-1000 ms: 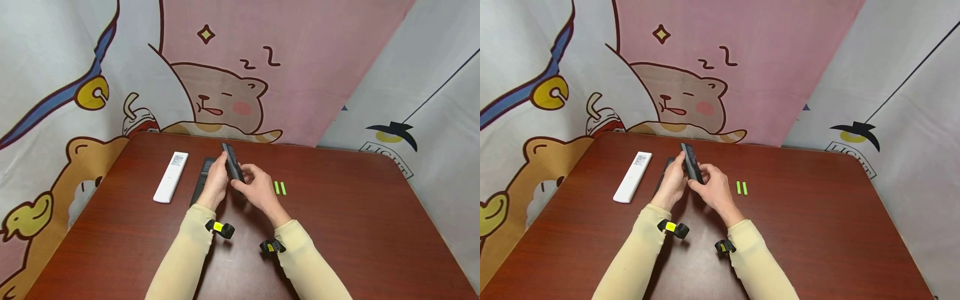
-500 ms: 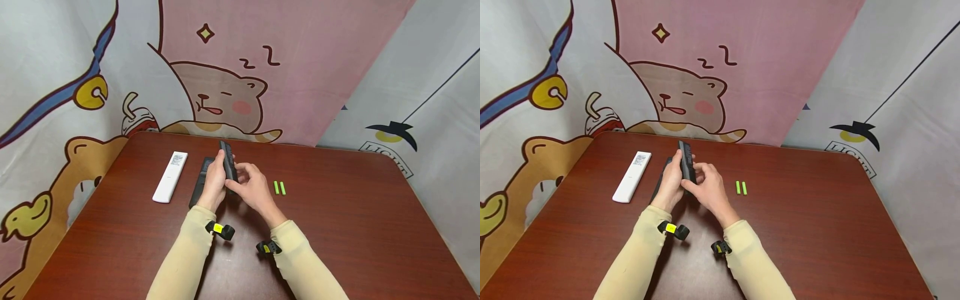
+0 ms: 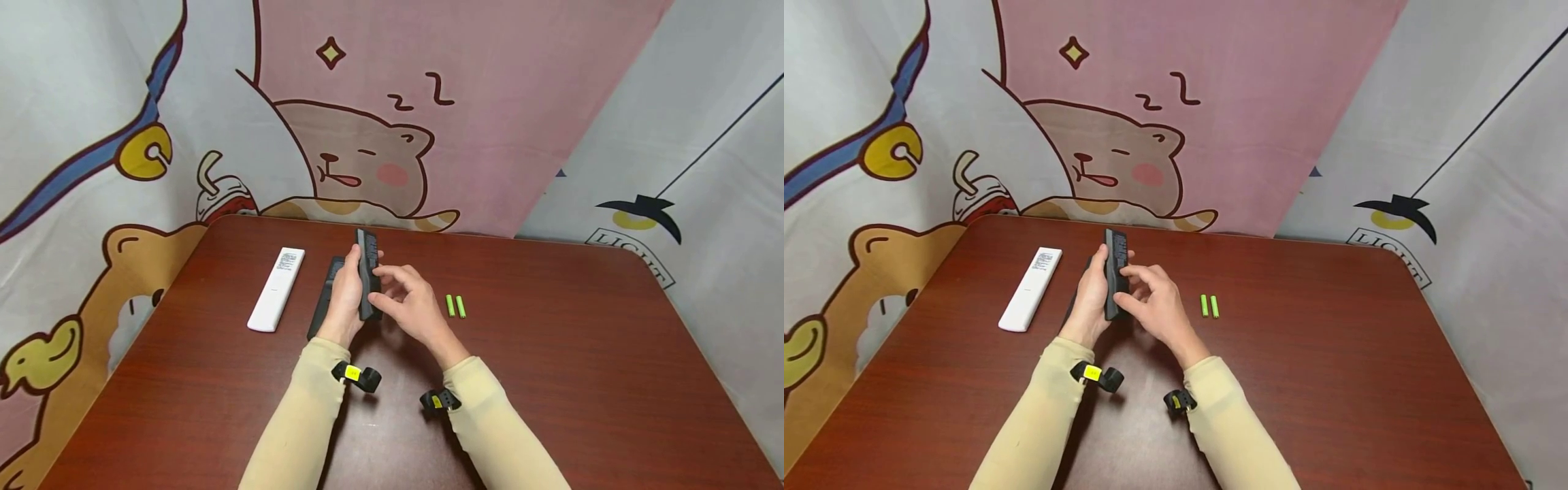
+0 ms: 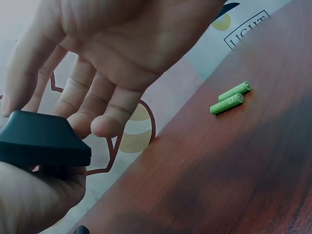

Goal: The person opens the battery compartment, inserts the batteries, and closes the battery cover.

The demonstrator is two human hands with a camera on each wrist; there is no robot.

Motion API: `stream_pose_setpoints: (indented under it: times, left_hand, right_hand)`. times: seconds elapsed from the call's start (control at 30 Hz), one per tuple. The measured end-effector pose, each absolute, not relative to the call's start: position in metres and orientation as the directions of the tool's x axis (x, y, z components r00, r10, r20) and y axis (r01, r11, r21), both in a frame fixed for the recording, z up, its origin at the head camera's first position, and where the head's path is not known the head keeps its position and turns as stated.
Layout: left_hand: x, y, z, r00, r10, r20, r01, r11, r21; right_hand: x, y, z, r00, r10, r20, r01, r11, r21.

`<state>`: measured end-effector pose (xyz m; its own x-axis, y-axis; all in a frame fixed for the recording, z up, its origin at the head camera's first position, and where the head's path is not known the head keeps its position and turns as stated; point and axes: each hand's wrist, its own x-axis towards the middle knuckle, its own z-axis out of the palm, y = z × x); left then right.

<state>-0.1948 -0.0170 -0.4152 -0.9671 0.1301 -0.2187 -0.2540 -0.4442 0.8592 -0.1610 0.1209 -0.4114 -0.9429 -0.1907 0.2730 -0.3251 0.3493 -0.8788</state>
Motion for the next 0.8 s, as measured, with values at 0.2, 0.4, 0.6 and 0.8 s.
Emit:
stream_pose_setpoints:
  times: [0.2, 0.4, 0.6, 0.8]
  left_hand:
    - [-0.1943, -0.0166, -0.4155, -0.966, 0.135, -0.219, -0.257, -0.447, 0.857]
    - [-0.1946, -0.0164, -0.4168, -0.963, 0.148, -0.224, -0.268, -0.449, 0.853]
    - [-0.1944, -0.0178, -0.4171, -0.959, 0.147, -0.242, -0.282, -0.413, 0.866]
    - [-0.1946, -0.0184, -0.4144, -0.956, 0.151, -0.25, -0.29, -0.373, 0.882]
  right_hand:
    - [-0.1645, 0.1232, -0.4123, -0.948, -0.213, 0.236, -0.296, 0.317, -0.901]
    - [-0.166, 0.1237, -0.4116, -0.957, -0.219, 0.192, -0.25, 0.282, -0.926]
    - [-0.1672, 0.1217, -0.4109, -0.965, -0.215, 0.152, -0.205, 0.247, -0.947]
    - [-0.1695, 0.1193, -0.4096, -0.969, -0.205, 0.14, -0.19, 0.253, -0.949]
